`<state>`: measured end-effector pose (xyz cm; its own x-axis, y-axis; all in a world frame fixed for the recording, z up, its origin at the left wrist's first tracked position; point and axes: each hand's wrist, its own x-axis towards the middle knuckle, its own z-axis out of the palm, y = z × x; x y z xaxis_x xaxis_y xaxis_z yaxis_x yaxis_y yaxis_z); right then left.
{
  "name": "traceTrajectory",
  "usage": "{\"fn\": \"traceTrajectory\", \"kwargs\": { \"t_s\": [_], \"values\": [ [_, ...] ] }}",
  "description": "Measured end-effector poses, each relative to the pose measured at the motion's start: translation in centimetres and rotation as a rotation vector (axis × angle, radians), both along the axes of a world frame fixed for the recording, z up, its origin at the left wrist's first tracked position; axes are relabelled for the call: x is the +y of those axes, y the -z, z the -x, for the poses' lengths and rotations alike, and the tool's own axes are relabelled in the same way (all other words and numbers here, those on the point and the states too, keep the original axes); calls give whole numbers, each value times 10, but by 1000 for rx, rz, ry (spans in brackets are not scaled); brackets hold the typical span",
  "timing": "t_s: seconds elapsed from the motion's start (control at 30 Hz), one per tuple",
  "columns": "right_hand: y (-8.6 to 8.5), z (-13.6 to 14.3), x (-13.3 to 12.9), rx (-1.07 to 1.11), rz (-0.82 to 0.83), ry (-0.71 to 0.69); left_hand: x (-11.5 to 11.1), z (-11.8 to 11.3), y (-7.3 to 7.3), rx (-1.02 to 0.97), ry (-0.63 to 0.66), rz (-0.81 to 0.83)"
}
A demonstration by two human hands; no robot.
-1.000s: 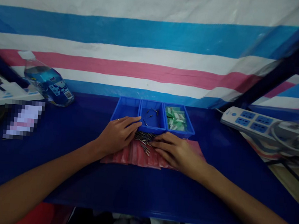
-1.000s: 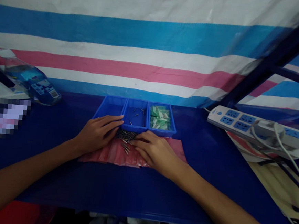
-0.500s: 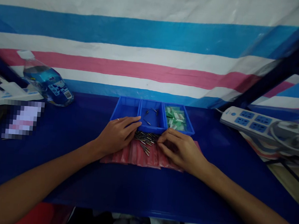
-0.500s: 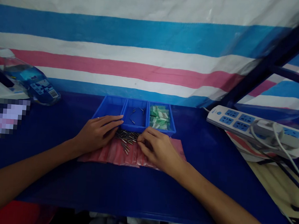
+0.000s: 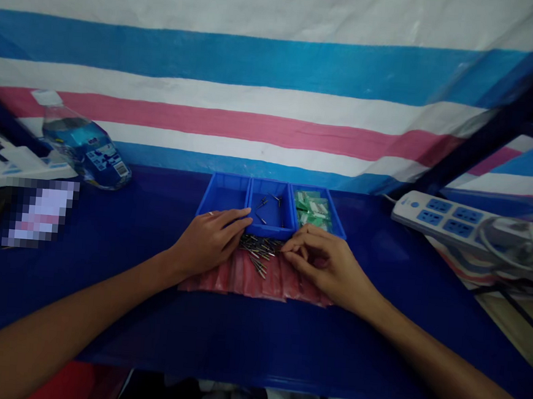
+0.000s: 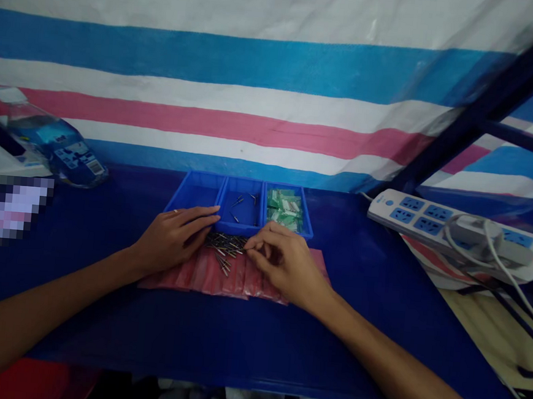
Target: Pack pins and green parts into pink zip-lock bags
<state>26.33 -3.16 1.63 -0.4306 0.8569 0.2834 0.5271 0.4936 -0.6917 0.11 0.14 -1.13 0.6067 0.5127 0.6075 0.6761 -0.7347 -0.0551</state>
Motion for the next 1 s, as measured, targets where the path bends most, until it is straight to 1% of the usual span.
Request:
{"fn": "traceTrajectory", "kwargs": {
  "t_s": [0.07,0.13,0.2,0.23,0.3,0.37,0.43,0.47,0.53,0.6,0.7,0.8,0.87,0.9,1.0],
  "values": [
    [-2,0,-1,128,75,74,0,0,0,1,0,-5],
    [-3,-1,-2,256,95,143,0,0,0,4,0,-7],
    [-3,-2,-2,295,71,177,0,0,0,8,-1,-12],
    [-2,-2,-2,272,55,181,0,0,-1,9,-2,-15],
    [0,-2,-2,155,-4,137,0,0,-1,9,-1,-16],
    [5,-2,-2,-9,-112,19,0,0,-1,6,2,-13],
    [12,-1,-1,-191,-218,-132,0,0,-1,4,2,-11],
    [15,-1,-1,-267,-254,-183,0,-1,-1,3,2,-12],
    [20,0,0,-364,-288,-232,0,-1,-1,1,4,-11],
    [22,1,1,-385,-297,-236,0,-1,-1,1,5,-10],
    [23,0,3,-357,-313,-236,0,-1,-1,5,1,-13],
    [19,-2,4,-261,-335,-208,0,-1,-1,7,0,-9],
    [14,-3,2,-164,-278,-145,-1,-1,-2,11,-8,-6],
    [10,-2,1,-105,-201,-101,-1,-1,-2,11,-12,-7],
    [2,0,-3,132,127,1,-1,-1,-1,13,-13,-8]
  ]
}}
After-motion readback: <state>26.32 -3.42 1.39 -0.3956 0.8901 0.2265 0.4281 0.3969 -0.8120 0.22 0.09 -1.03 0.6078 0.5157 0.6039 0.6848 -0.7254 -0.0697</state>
